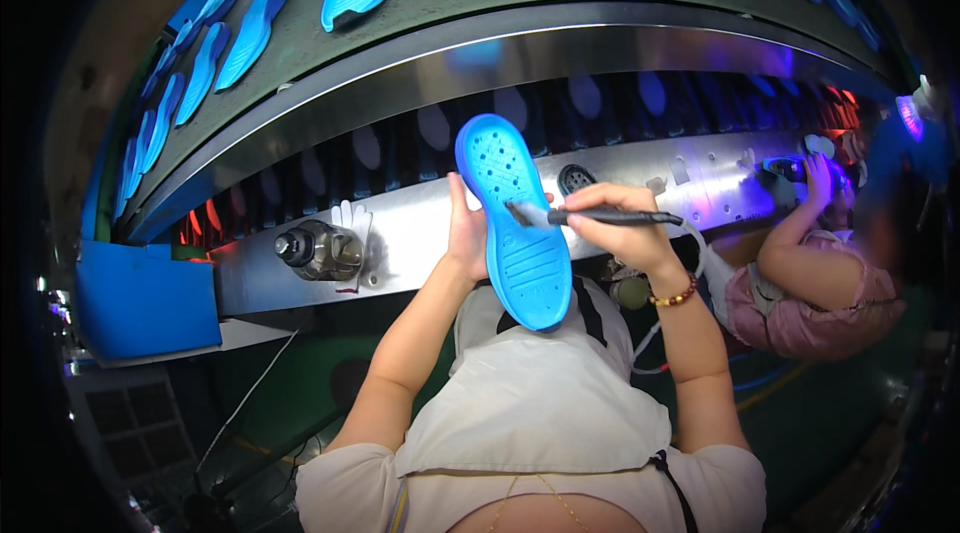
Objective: The person takes shoe soles from an upper shelf, applies adhesive to their surfaces with a brush applicator, and places them onto a conveyor.
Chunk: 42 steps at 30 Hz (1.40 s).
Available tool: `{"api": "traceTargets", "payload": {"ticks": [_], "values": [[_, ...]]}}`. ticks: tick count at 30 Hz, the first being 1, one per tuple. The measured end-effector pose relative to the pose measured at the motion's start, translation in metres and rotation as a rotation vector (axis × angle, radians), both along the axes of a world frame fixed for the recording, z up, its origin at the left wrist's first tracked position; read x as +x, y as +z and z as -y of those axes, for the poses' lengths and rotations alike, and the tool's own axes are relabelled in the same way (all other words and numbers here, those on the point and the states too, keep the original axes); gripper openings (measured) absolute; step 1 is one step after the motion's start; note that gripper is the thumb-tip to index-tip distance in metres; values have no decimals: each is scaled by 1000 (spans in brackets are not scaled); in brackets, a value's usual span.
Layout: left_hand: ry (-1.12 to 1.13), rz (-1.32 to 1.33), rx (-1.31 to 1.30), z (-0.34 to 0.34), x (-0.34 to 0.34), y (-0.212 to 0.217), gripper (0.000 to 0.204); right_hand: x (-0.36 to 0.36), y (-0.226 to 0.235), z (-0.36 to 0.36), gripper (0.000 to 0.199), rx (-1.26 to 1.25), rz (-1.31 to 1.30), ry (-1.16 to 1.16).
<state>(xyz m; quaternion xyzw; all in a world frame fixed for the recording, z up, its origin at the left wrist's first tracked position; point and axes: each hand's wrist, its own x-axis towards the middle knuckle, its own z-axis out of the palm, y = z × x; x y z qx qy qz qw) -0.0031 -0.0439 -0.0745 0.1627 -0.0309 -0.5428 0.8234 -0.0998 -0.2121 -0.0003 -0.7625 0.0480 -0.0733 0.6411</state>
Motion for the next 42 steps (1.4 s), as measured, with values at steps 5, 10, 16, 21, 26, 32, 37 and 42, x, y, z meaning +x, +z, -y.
{"api": "traceTargets", "payload": {"ticks": [5, 10, 16, 21, 26, 32, 37, 42], "values": [[171, 65, 194, 4, 1, 1, 87, -6, 0, -28, 14, -404, 382, 106], [236, 53, 112, -8, 7, 12, 86, -23, 29, -23, 13, -380, 346, 450], [250, 107, -64, 12, -6, 43, 86, 0, 26, -23, 16, -206, 412, 124], [342, 140, -37, 1, 2, 51, 85, -18, 34, -14, 19, -48, 298, 279], [454, 239, 58, 4, 12, 56, 90, -16, 32, -14, 20, -227, 355, 327], [450, 221, 33, 3, 22, 64, 92, -22, 16, 10, 18, 25, 212, 114], [449, 291, -3, 1, 31, 73, 95, -24, 15, 7, 19, 228, 263, 430], [449, 139, -46, 1, 29, 95, 77, -21, 3, 1, 18, 722, 201, 170]]}}
